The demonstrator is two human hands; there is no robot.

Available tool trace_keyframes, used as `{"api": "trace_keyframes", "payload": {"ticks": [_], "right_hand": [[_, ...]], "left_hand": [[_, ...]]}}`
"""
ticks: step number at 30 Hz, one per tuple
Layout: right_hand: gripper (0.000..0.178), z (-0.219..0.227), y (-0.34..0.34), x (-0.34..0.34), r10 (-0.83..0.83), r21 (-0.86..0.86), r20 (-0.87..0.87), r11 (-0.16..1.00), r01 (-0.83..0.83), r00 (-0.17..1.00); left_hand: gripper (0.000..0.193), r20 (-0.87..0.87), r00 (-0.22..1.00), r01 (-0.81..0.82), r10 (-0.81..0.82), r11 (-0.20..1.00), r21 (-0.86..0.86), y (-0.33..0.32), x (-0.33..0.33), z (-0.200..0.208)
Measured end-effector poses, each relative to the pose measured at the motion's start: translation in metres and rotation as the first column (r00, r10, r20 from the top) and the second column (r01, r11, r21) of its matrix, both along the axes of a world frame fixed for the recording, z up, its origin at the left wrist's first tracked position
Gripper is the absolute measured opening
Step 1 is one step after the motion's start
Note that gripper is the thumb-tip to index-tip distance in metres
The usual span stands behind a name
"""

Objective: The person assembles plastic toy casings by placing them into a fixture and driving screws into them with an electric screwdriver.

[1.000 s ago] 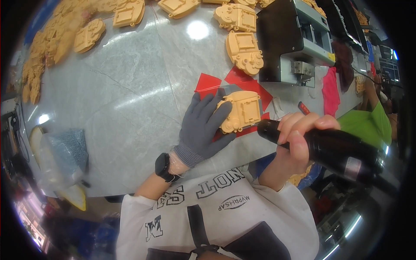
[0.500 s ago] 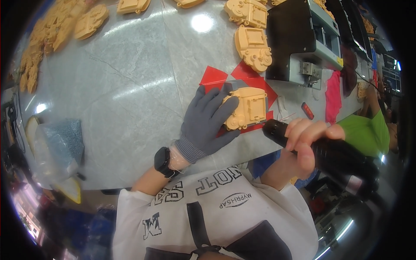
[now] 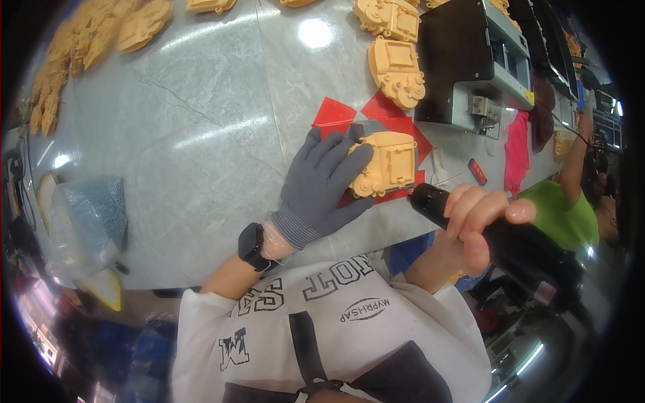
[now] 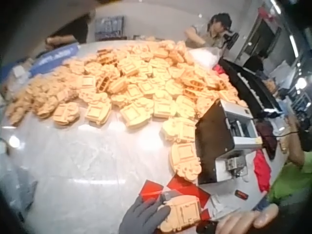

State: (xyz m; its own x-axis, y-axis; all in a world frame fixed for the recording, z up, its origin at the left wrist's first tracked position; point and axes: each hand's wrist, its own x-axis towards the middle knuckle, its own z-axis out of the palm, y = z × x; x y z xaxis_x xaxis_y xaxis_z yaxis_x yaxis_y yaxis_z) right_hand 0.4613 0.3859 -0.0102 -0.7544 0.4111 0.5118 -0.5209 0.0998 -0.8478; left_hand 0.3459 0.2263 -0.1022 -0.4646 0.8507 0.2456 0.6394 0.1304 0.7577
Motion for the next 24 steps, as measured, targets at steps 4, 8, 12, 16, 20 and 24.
{"api": "trace_keyframes", "payload": {"ticks": [4,8,12,16,20,24], "right_hand": [[0.048,-0.001,0.005,-0.003,0.080,0.033,-0.008,0.996,-0.080,0.997],[0.049,0.002,0.006,0.002,0.070,0.069,0.028,0.995,-0.072,0.997],[0.048,0.001,0.008,0.001,0.079,0.025,0.026,0.997,-0.080,0.997],[0.048,0.001,0.010,-0.002,0.161,0.057,0.025,0.985,-0.162,0.987],[0.047,0.001,0.012,-0.002,0.165,0.082,0.026,0.983,-0.167,0.986],[0.047,0.005,0.003,-0.005,0.115,0.161,0.075,0.979,-0.126,0.991]], "left_hand": [[0.073,-0.007,1.000,-0.005,0.005,1.000,0.010,-0.001,-0.001,-0.004],[0.066,-0.021,1.000,0.020,-0.019,0.999,0.029,0.002,-0.002,-0.004],[0.065,-0.016,1.000,0.013,-0.013,1.000,0.024,0.001,-0.003,-0.006],[0.065,-0.016,1.000,0.002,-0.001,0.999,0.039,0.000,-0.002,-0.006],[0.065,-0.010,1.000,0.000,0.000,0.999,0.043,0.000,-0.002,-0.006],[0.065,-0.028,1.000,-0.004,0.005,0.999,0.048,0.001,-0.002,-0.005]]}}
